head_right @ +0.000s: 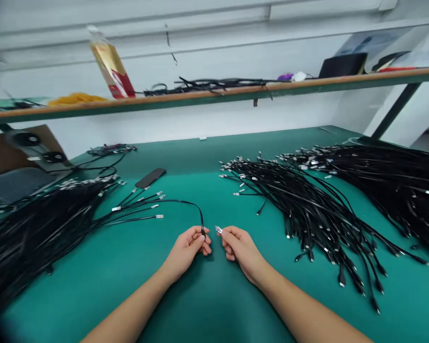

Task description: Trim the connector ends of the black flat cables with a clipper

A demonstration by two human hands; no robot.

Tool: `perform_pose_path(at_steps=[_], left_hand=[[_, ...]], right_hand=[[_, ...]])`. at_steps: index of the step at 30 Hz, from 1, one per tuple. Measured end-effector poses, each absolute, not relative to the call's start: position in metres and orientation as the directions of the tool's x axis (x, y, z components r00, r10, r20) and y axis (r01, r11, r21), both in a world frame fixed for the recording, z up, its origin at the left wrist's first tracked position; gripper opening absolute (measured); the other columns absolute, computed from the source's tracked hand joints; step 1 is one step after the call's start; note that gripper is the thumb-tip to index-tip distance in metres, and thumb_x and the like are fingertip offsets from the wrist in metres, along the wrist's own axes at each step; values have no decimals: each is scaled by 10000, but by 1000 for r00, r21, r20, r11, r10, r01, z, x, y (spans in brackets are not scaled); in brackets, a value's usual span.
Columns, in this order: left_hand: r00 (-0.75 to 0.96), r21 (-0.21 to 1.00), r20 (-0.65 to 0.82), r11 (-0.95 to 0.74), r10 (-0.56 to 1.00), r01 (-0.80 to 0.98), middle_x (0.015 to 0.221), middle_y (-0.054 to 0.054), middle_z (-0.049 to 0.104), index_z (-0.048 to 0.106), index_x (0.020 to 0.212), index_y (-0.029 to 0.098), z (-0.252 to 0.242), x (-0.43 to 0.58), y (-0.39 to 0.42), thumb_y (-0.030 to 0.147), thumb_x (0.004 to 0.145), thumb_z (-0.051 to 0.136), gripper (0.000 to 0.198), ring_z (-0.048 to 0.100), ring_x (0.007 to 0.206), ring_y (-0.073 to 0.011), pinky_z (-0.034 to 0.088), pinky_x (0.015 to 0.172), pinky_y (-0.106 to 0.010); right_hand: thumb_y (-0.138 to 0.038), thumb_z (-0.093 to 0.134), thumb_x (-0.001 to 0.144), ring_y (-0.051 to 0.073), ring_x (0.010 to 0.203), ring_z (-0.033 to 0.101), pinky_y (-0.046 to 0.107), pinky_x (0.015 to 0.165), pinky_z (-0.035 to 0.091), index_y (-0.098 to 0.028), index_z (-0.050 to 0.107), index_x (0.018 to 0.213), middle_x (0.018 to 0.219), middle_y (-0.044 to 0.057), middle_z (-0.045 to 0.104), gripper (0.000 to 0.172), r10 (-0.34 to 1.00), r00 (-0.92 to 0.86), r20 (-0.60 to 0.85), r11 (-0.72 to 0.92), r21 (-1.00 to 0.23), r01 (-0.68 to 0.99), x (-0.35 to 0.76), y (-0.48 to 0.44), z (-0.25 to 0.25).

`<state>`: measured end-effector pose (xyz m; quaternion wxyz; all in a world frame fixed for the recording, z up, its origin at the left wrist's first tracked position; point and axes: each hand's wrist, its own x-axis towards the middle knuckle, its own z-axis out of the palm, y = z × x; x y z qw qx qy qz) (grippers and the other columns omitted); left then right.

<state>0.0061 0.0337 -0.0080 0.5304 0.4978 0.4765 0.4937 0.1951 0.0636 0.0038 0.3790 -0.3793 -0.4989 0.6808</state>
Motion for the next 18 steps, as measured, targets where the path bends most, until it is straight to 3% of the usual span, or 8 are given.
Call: perform_pose_path(at_steps=[4,12,18], left_hand=[[117,993,-100,106,988,-48,859,-12,720,669,1119,141,-8,8,27,330,990,697,230,707,699,-151,599,700,-318],[149,974,-197,211,969,-82,911,-32,738,619,1371,170,1,4,24,269,993,639,392,742,743,-154,617,717,-281],[121,980,-177,187,977,-75,910,-20,757,669,1337,217,1,7,23,237,996,624,345,751,725,-137,638,696,-235]], right_hand=[[-575,698,881,79,508,308,246,462,231,-183,628,873,648,-67,442,398,899,-402,-174,-222,-972,-76,196,67,3],[-322,679,913,77,543,395,245,487,288,-159,710,880,711,-15,622,169,867,-447,-219,-191,-976,107,199,66,13],[-288,638,932,56,485,321,238,427,215,-159,684,902,657,-53,547,140,849,-477,-229,-202,-973,109,200,66,17]])
